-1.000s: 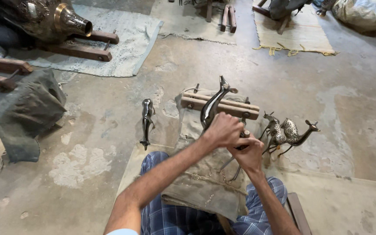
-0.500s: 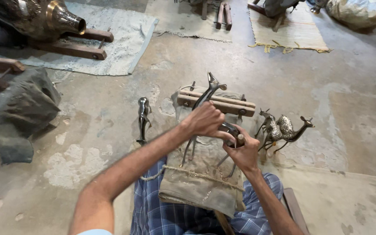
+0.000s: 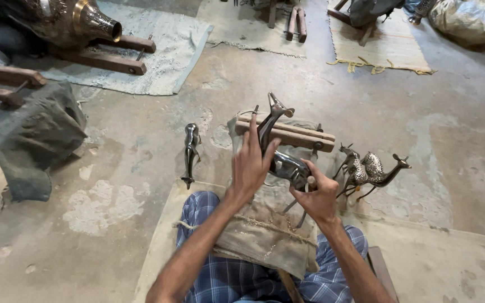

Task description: The person sits on the floor and uses a wooden mallet to strike a metal tool, then picks up a metal deer sculpture. They rub the surface of the sculpture with a small tool, focusing on the legs and body, and rotate the object to access different areas.

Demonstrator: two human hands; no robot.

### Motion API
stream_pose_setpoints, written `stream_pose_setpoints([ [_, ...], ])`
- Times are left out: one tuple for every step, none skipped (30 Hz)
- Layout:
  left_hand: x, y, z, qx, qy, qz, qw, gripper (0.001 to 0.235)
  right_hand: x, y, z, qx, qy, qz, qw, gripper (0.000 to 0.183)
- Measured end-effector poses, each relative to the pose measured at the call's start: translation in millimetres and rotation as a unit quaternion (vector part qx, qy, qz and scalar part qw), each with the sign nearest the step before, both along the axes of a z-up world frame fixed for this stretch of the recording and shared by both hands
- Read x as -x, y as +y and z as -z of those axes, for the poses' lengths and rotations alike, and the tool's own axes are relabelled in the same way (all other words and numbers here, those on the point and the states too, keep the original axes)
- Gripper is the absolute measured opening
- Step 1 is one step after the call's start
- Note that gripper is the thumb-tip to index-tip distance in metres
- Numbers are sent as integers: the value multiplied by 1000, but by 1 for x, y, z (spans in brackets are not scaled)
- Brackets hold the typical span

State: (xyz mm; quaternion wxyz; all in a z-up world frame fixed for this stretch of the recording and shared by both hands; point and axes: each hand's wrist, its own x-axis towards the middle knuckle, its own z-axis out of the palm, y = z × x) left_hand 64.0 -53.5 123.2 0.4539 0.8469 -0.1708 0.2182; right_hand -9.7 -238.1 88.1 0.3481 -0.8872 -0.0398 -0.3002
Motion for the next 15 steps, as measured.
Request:
stream_pose_setpoints([
  [-15, -2, -10, -30, 0, -31, 999, 67, 1, 2, 1, 11, -35, -17, 999, 63],
  [-29, -5, -19, -33, -18, -34, 999, 52, 1, 3, 3, 23, -71, -34, 997, 63],
  [-43, -9, -27, -38, -36, -34, 998, 39, 2, 3, 4, 34, -106, -48, 993, 64],
  [-55, -13, -33, -41, -55, -34, 997, 27, 2, 3, 5, 46, -120, -46, 991, 65],
  [-65, -12, -36, 8, 31, 34, 999, 25, -1, 4, 4, 58, -134, -46, 988, 66],
  [-75, -9, -37, 56, 117, 101, 986, 27, -3, 5, 4, 71, -148, -45, 985, 67],
  [-82, -4, -34, 102, 202, 165, 960, 31, -6, 3, 3, 66, -127, -53, 988, 69],
  [-86, 8, -29, 157, 219, 283, 921, 28, -10, -1, 1, 60, -107, -62, 990, 70],
  [-89, 27, -21, 209, 233, 394, 864, 25, -12, -2, 1, 55, -85, -73, 992, 72],
  [-91, 40, -13, 259, 243, 498, 791, 22, -16, -2, 0, 51, -90, -84, 991, 73],
  [-88, 46, -4, 282, 226, 529, 768, 18, -18, -5, -1, 47, -95, -98, 990, 74],
  [-81, 51, 7, 303, 209, 559, 743, 15, -21, -6, -2, 43, -99, -111, 988, 75],
  [-74, 57, 14, 320, 190, 591, 716, 13, -26, -5, -3, 35, -90, -120, 988, 74],
  [-63, 61, 21, 312, 153, 567, 747, 15, -30, -4, -4, 27, -81, -130, 988, 73],
  [-48, 60, 29, 305, 116, 544, 773, 18, -34, -7, -6, 21, -71, -137, 988, 73],
])
